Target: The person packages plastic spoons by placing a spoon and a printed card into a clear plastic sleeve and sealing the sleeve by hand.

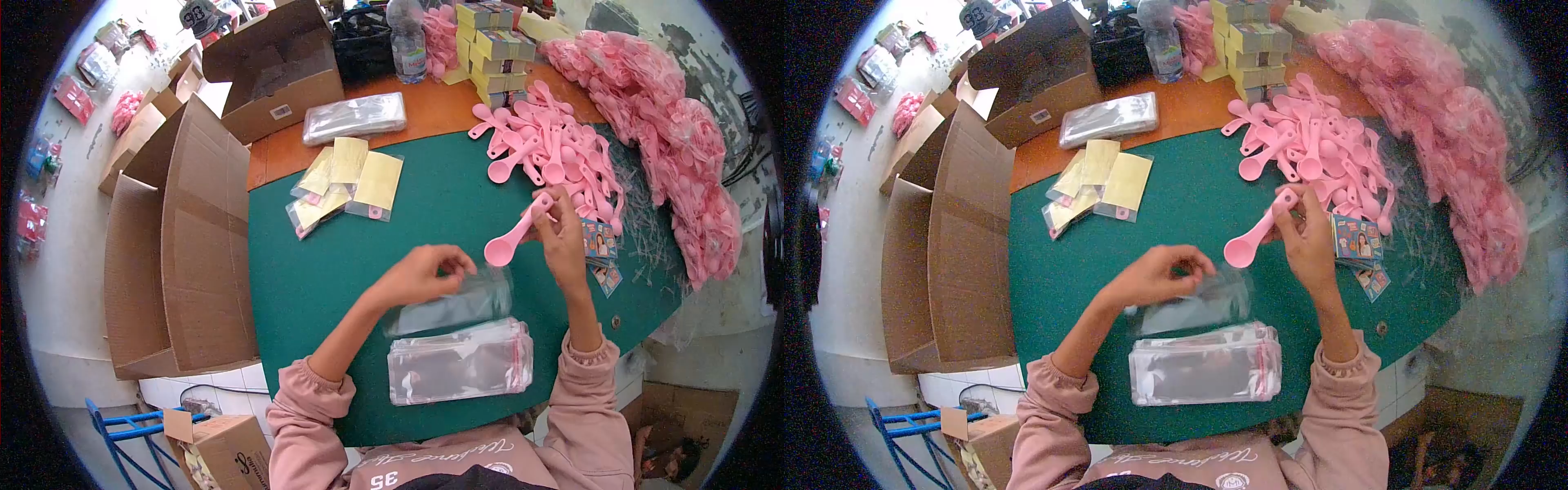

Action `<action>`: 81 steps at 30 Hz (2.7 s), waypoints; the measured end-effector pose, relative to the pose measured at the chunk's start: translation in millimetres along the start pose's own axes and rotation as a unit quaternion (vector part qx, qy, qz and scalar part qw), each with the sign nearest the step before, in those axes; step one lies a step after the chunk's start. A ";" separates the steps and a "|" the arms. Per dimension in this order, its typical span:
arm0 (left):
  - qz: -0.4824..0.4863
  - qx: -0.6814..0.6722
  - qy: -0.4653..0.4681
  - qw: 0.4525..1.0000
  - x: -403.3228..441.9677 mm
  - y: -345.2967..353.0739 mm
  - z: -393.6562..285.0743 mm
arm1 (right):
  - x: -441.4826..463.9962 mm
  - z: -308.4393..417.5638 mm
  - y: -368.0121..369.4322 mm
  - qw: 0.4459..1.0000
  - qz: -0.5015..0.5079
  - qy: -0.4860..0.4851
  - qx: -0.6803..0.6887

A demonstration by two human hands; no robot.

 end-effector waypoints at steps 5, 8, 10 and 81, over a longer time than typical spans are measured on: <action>-0.107 -0.085 -0.075 0.988 2.2 -5.4 14.1 | -5.5 -17.6 3.3 0.999 -0.024 -0.004 -0.040; -0.124 -0.008 -0.090 0.988 1.5 -6.4 6.6 | -6.3 -12.5 7.0 0.995 -0.080 -0.034 -0.058; -0.133 -0.053 -0.095 0.985 0.4 -3.9 3.5 | -8.1 -7.3 9.0 0.991 -0.118 -0.067 -0.016; -0.092 -0.178 -0.002 0.980 15.2 -23.2 -23.3 | -49.2 -4.0 -135.1 0.729 -0.169 0.281 -0.601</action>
Point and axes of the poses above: each hand's wrist, its own x-axis towards the middle knuckle, its own y-axis out of the palm, z = x × y, the point moved 2 cm from there along x, towards the middle knuckle, and after that the axes turned 10 degrees about z, right-handed, at the moved point
